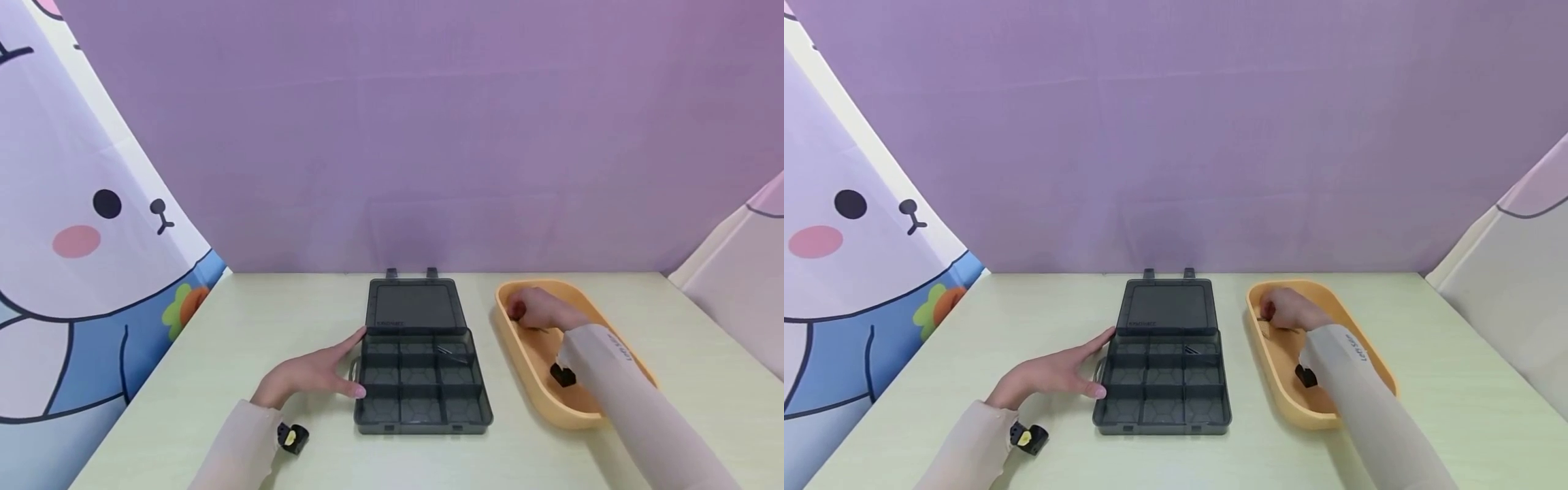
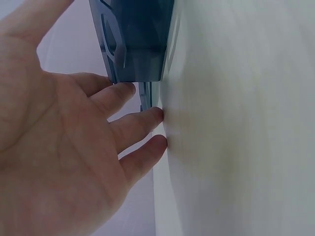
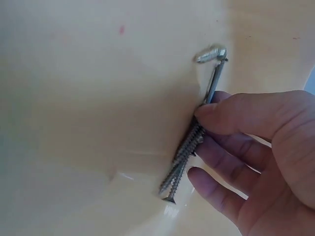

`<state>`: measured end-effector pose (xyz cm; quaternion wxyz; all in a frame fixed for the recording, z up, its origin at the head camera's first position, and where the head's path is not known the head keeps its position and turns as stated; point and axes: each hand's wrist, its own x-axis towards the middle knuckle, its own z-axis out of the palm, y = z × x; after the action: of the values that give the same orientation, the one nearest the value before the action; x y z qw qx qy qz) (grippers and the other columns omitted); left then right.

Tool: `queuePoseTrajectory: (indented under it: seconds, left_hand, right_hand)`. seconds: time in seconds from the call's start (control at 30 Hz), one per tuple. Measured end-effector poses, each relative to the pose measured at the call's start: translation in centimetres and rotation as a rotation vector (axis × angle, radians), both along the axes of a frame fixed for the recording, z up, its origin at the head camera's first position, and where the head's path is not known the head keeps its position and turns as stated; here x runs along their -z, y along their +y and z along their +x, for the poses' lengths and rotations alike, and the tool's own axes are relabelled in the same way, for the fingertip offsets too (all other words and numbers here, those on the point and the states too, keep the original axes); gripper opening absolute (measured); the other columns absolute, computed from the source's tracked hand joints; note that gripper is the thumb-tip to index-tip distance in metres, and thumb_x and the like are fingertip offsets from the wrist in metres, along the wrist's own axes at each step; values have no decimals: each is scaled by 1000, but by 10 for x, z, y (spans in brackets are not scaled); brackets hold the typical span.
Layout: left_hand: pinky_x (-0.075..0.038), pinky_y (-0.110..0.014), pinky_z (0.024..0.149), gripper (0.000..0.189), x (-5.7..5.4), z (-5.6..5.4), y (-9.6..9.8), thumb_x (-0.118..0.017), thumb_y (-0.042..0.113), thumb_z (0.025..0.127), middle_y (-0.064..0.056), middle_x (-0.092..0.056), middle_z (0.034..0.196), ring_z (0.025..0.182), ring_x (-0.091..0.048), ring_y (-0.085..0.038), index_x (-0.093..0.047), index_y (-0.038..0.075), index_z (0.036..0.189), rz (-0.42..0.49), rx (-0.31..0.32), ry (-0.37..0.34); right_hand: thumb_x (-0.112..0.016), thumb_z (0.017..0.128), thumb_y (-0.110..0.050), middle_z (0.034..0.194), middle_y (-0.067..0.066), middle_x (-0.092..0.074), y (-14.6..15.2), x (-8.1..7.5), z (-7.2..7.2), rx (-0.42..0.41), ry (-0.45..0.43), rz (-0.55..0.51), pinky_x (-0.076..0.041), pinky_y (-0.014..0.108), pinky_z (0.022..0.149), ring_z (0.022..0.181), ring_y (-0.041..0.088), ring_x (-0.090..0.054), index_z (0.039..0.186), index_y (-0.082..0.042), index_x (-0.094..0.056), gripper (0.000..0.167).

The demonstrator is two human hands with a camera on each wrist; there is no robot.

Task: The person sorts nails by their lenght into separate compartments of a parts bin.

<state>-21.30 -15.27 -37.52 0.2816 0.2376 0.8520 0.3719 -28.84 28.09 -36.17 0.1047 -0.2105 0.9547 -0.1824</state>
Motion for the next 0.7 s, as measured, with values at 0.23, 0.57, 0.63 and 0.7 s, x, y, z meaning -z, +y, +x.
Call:
queuePoseTrajectory:
  seconds: [0.23, 0.57, 0.63, 0.7]
  left_hand:
    - [-19, -55, 115, 111, -1, 0, 1, -74, 46, 79, -15, -5, 160, 146, -11, -36, 2, 16, 155, 1, 2, -2]
    - [-18, -54, 115, 112, 0, -1, 1, -75, 46, 79, -15, -5, 160, 147, -11, -35, 1, 16, 155, 1, -2, 3]
    - [-18, -54, 115, 111, 0, -2, 1, -75, 44, 79, -15, -5, 160, 147, -10, -35, 1, 17, 155, 1, -6, -1]
    - [-18, -54, 115, 111, 0, -2, 0, -75, 44, 79, -15, -5, 160, 147, -11, -36, 2, 17, 155, -1, -5, 0]
  right_hand:
    - [-53, 75, 8, 69, -1, -49, 3, 2, 0, 18, -14, -9, -31, 22, 48, 52, 11, -41, 76, -6, -57, 15]
    - [-54, 73, 7, 59, -4, -41, 3, 2, 0, 65, -78, -7, -32, 22, 46, 45, 9, -39, 67, -9, -51, 17]
    - [-57, 72, 6, 60, -4, -45, 3, 2, 0, 72, -71, -3, -35, 22, 46, 45, 8, -42, 69, -9, -54, 15]
    - [-58, 70, 5, 62, -4, -49, 3, 2, 0, 69, -62, -4, -38, 23, 46, 46, 8, -45, 72, -7, -57, 13]
